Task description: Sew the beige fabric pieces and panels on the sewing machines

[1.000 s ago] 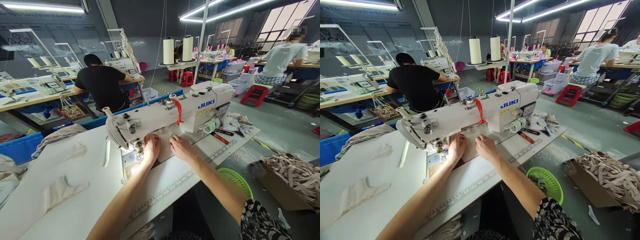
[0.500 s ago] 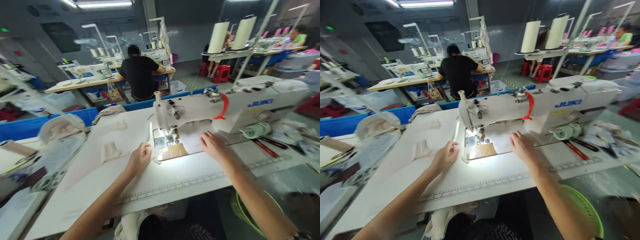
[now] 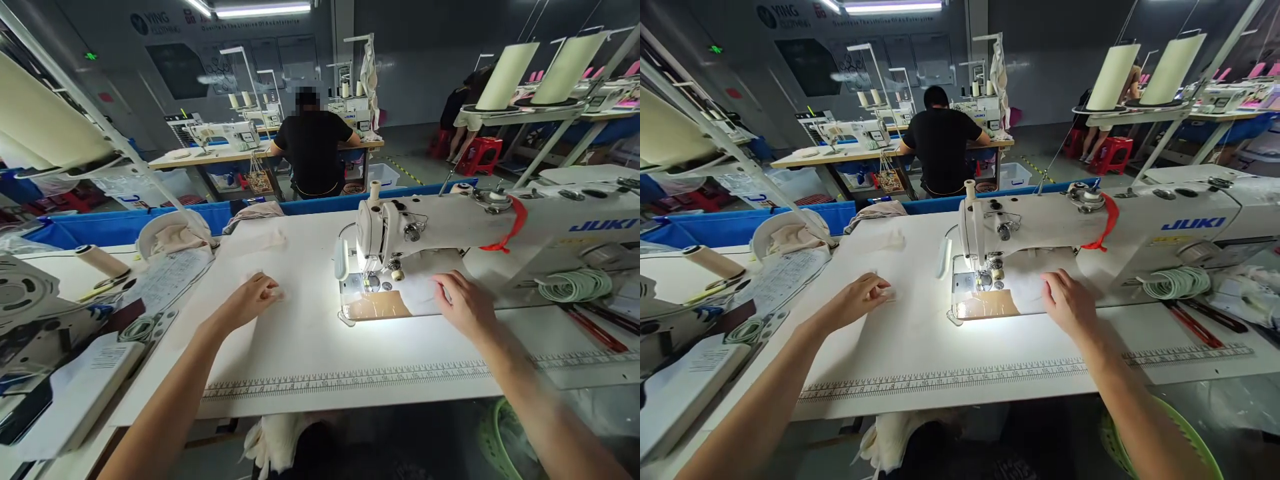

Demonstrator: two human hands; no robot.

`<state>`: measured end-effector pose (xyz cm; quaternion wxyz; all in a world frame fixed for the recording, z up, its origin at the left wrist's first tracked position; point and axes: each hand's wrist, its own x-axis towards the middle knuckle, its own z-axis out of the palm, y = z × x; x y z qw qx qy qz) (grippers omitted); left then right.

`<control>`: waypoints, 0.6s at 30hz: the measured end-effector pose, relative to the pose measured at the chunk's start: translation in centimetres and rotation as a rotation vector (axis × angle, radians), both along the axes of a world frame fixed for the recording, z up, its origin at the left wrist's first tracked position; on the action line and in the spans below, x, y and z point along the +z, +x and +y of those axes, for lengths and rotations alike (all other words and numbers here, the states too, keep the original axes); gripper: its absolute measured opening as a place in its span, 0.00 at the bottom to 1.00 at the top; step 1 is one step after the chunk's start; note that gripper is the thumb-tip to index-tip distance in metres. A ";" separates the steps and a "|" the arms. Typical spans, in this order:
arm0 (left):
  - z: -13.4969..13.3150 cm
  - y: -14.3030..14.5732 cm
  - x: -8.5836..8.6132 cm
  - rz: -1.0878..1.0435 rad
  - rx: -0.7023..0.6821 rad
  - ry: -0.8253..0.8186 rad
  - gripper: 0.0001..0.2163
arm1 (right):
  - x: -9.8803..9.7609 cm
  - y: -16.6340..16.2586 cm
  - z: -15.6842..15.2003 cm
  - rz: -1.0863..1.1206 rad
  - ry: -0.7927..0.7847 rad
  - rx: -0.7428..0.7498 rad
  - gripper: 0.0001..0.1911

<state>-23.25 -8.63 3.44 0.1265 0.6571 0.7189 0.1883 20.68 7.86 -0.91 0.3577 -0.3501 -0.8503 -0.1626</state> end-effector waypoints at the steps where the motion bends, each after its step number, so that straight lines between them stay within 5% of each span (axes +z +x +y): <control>1: -0.1 -0.2 0.1 0.006 0.000 0.004 0.19 | 0.0 -0.1 -0.1 -0.001 0.000 0.008 0.11; 12: -0.9 0.3 0.0 0.116 0.175 0.048 0.15 | 0.6 0.0 -0.3 -0.006 -0.021 0.080 0.11; 18: -1.8 -1.3 0.2 -0.228 0.244 0.024 0.18 | 0.9 -1.1 -1.8 -0.014 -0.076 0.149 0.12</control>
